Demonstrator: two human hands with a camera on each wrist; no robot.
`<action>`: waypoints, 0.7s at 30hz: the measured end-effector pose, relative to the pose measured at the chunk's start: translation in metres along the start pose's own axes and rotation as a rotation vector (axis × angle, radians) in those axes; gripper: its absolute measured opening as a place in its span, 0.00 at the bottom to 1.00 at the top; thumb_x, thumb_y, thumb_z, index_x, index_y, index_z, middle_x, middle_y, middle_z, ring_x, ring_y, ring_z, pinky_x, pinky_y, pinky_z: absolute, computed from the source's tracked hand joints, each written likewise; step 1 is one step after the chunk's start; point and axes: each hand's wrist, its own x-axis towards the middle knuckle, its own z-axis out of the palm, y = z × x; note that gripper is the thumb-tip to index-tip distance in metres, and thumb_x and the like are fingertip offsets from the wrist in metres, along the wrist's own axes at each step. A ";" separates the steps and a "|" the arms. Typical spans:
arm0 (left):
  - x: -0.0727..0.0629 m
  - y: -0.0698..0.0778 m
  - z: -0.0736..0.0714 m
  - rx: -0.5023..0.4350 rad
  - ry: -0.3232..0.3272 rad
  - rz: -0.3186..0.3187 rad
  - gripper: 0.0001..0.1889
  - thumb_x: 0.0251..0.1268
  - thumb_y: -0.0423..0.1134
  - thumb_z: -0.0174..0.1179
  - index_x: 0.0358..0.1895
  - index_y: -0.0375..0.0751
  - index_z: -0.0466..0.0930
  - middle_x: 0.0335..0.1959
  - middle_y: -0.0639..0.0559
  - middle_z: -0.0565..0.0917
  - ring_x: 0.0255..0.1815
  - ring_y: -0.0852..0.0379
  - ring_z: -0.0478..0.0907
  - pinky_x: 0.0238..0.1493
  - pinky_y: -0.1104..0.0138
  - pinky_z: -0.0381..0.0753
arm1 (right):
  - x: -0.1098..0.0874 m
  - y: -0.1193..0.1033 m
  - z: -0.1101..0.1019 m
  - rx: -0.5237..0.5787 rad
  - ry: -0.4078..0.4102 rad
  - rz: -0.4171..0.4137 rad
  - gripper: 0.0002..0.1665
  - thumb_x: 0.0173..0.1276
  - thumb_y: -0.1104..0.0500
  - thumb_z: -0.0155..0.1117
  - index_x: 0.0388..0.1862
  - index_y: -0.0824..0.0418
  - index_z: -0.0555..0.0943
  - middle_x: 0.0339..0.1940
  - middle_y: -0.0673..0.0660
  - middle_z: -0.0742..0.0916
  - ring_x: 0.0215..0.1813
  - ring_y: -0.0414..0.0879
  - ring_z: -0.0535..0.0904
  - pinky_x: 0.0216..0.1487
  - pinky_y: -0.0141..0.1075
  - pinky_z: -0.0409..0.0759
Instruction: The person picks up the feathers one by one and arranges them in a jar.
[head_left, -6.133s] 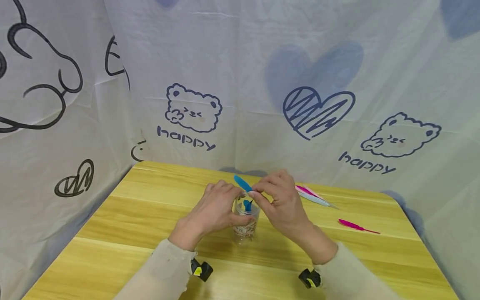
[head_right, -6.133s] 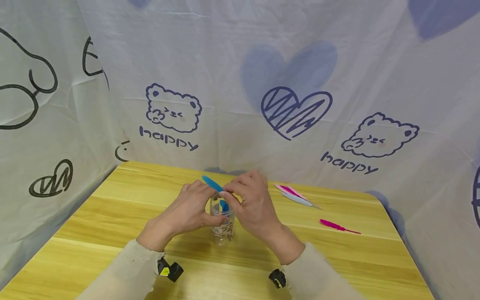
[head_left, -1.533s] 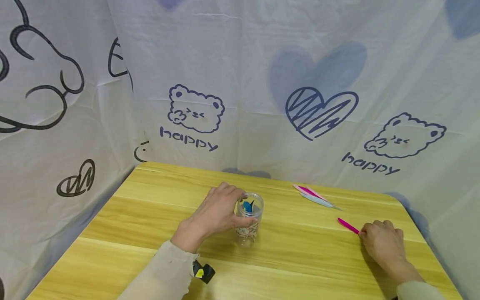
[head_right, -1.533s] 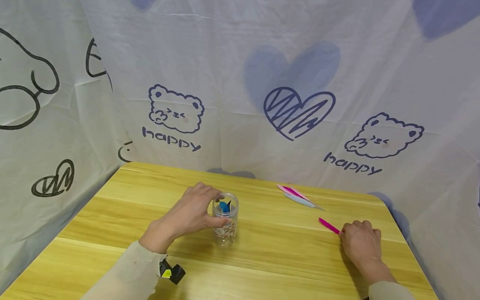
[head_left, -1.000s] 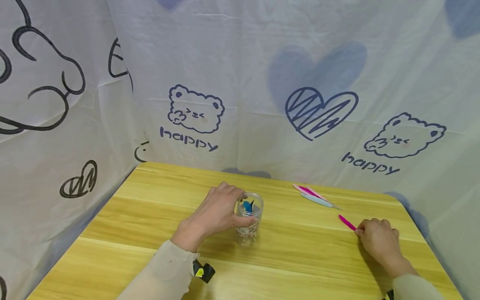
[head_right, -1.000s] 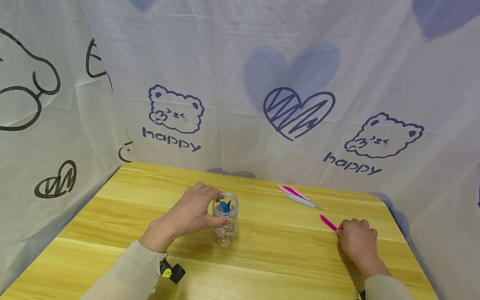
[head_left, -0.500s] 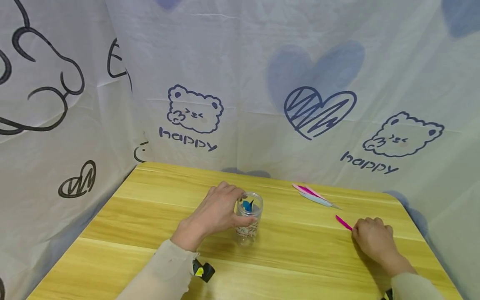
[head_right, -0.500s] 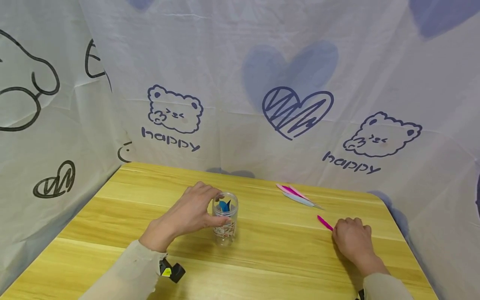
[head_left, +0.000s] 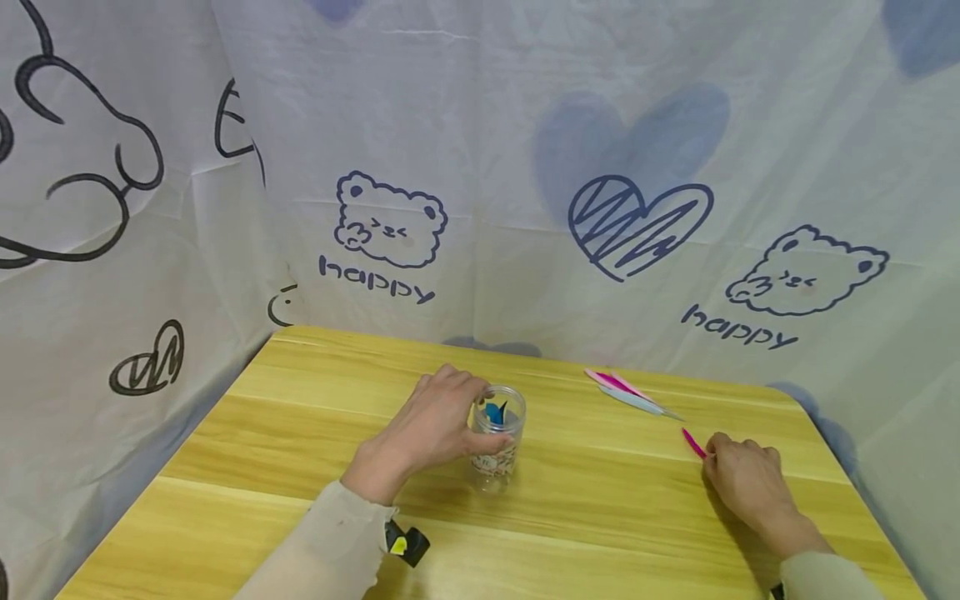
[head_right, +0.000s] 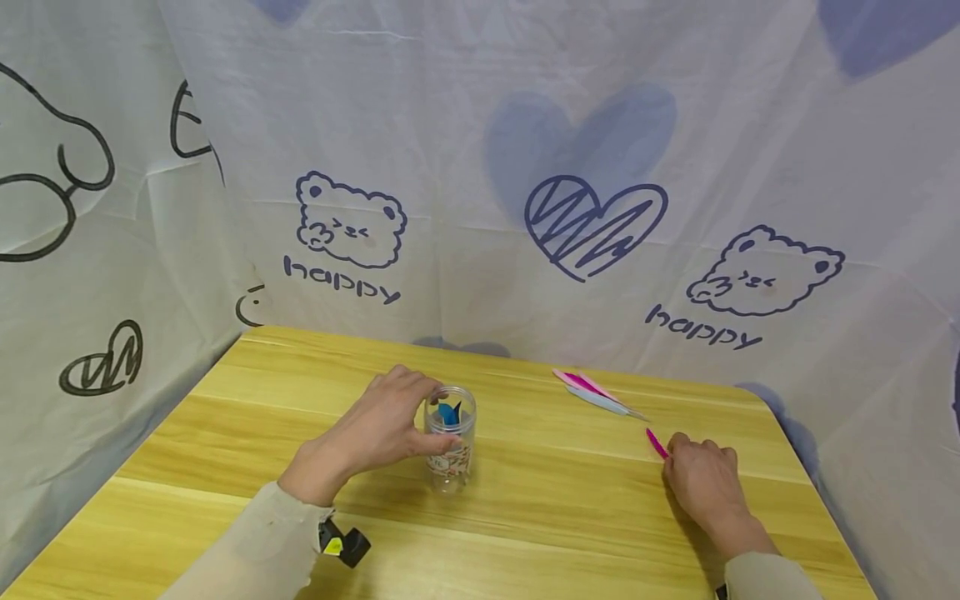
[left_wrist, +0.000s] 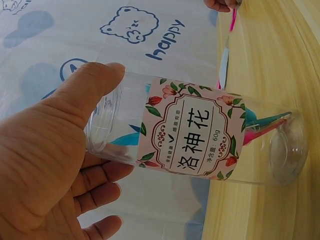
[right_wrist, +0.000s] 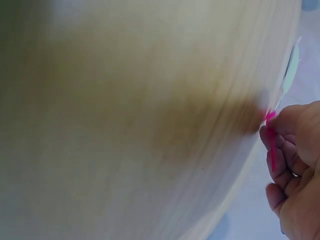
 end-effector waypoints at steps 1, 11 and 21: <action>0.000 0.000 0.000 0.002 0.001 0.000 0.39 0.57 0.69 0.72 0.62 0.43 0.83 0.56 0.53 0.86 0.59 0.52 0.74 0.62 0.53 0.72 | 0.000 0.000 0.000 0.009 -0.008 0.007 0.08 0.70 0.63 0.64 0.43 0.68 0.82 0.31 0.61 0.90 0.35 0.61 0.81 0.39 0.59 0.72; 0.000 -0.002 0.003 0.011 0.009 0.004 0.38 0.57 0.70 0.72 0.62 0.44 0.83 0.57 0.53 0.86 0.60 0.52 0.75 0.64 0.52 0.72 | 0.000 -0.002 0.000 0.010 0.025 0.013 0.03 0.67 0.63 0.65 0.34 0.62 0.85 0.29 0.58 0.88 0.32 0.58 0.79 0.35 0.56 0.70; 0.000 -0.001 0.003 0.015 0.015 0.008 0.38 0.57 0.70 0.72 0.62 0.44 0.83 0.57 0.52 0.86 0.60 0.52 0.75 0.64 0.52 0.73 | 0.000 -0.008 -0.003 -0.043 0.118 -0.046 0.07 0.67 0.60 0.69 0.29 0.56 0.82 0.23 0.51 0.86 0.30 0.54 0.78 0.43 0.59 0.68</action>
